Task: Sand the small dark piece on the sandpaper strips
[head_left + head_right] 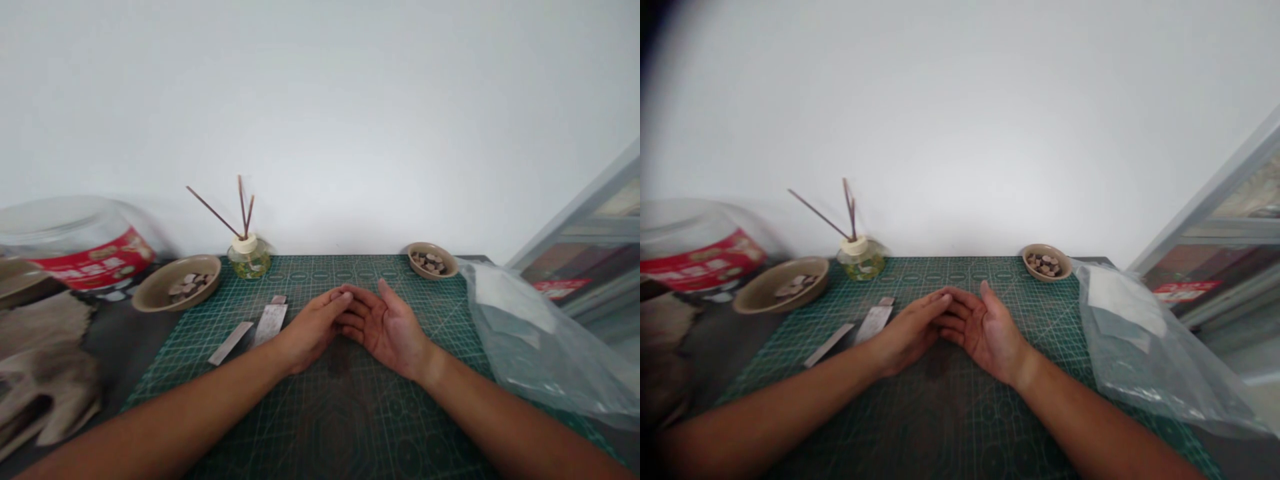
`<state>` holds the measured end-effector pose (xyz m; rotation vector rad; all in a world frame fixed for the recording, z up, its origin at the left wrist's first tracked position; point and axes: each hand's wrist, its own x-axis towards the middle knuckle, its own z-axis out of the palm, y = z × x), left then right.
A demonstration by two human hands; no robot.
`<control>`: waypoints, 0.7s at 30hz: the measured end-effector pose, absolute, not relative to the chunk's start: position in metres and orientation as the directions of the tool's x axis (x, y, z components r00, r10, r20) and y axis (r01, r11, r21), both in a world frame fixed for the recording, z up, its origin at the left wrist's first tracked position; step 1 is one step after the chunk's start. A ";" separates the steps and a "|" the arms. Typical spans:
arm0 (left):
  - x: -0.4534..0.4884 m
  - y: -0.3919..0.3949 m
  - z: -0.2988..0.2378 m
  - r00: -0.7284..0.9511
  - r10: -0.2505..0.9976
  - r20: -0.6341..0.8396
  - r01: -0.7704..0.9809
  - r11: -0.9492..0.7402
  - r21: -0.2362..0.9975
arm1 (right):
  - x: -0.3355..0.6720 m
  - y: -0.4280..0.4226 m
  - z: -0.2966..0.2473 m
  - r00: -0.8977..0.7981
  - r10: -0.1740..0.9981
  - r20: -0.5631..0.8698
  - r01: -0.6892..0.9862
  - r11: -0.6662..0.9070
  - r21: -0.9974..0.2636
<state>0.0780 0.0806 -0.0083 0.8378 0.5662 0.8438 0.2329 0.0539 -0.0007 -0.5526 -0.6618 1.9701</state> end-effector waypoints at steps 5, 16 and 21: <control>0.076 0.086 -0.008 0.567 0.797 -0.208 -0.491 0.530 0.692 | 0.234 0.054 0.001 -0.464 0.879 -0.106 -0.634 -0.414 -0.653; 0.061 0.087 0.010 0.686 0.720 -0.104 -0.579 0.627 0.522 | 0.230 0.050 -0.004 -0.336 0.942 -0.007 -0.607 -0.223 -0.763; 0.061 0.086 0.011 0.699 0.711 -0.077 -0.573 0.620 0.536 | 0.228 0.048 -0.005 -0.293 0.956 0.023 -0.563 -0.153 -0.812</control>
